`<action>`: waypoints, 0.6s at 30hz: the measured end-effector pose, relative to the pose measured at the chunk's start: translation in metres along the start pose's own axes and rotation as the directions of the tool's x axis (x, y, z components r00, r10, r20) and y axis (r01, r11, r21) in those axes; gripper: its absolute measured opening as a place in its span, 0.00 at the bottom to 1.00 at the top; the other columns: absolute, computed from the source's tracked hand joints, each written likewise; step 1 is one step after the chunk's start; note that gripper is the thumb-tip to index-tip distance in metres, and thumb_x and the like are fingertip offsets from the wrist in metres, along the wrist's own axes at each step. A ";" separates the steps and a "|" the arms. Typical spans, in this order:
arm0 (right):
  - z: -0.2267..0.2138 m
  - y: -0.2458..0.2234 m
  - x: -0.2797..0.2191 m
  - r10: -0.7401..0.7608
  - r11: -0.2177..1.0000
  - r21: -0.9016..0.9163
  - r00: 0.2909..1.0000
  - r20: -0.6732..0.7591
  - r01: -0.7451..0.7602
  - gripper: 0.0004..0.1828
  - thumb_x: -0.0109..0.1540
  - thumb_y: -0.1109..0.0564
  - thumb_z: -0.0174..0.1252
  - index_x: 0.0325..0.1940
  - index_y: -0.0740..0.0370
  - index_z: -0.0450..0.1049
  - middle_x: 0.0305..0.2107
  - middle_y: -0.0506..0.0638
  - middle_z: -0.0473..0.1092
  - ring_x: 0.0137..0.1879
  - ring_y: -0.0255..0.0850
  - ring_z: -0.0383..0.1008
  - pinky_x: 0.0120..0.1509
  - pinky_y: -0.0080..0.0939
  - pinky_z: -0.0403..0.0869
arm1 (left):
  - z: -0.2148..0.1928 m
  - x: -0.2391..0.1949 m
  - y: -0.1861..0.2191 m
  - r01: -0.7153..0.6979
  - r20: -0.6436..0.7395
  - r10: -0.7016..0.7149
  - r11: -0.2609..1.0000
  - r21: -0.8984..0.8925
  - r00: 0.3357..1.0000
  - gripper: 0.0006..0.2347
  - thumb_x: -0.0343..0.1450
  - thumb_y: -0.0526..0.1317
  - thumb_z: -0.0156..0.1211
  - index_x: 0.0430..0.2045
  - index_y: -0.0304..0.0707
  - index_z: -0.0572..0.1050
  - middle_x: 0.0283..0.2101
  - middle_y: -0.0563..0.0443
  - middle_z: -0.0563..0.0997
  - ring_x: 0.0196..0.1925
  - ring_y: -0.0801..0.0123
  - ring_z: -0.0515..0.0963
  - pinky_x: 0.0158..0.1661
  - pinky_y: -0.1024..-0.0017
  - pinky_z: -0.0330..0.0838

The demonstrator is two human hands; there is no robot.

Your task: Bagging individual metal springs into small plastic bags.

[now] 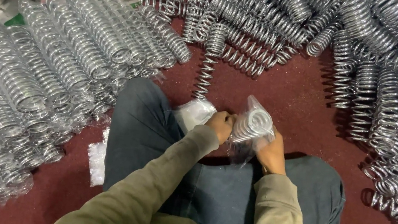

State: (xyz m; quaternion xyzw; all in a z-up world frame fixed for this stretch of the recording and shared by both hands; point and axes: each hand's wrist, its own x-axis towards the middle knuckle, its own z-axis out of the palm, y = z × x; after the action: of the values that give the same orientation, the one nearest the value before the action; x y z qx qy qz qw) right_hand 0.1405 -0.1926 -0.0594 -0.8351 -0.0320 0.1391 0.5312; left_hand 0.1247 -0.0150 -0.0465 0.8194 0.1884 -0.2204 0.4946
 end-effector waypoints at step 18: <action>-0.007 -0.046 -0.025 -0.075 0.965 -0.260 0.991 -0.113 0.044 0.26 0.58 0.62 0.55 0.62 0.70 0.70 0.51 0.67 0.68 0.54 0.69 0.72 0.56 0.69 0.71 | 0.040 0.026 -0.020 0.053 -0.345 -0.020 0.995 0.086 0.938 0.15 0.80 0.38 0.43 0.51 0.26 0.75 0.51 0.30 0.77 0.53 0.51 0.80 0.52 0.59 0.77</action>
State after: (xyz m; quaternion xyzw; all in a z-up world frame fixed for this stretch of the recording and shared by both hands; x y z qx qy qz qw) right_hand 0.1225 -0.1837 -0.0102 -0.9025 -0.0424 0.0665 0.4234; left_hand 0.1286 -0.0394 -0.0915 0.8640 0.2766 -0.0918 0.4106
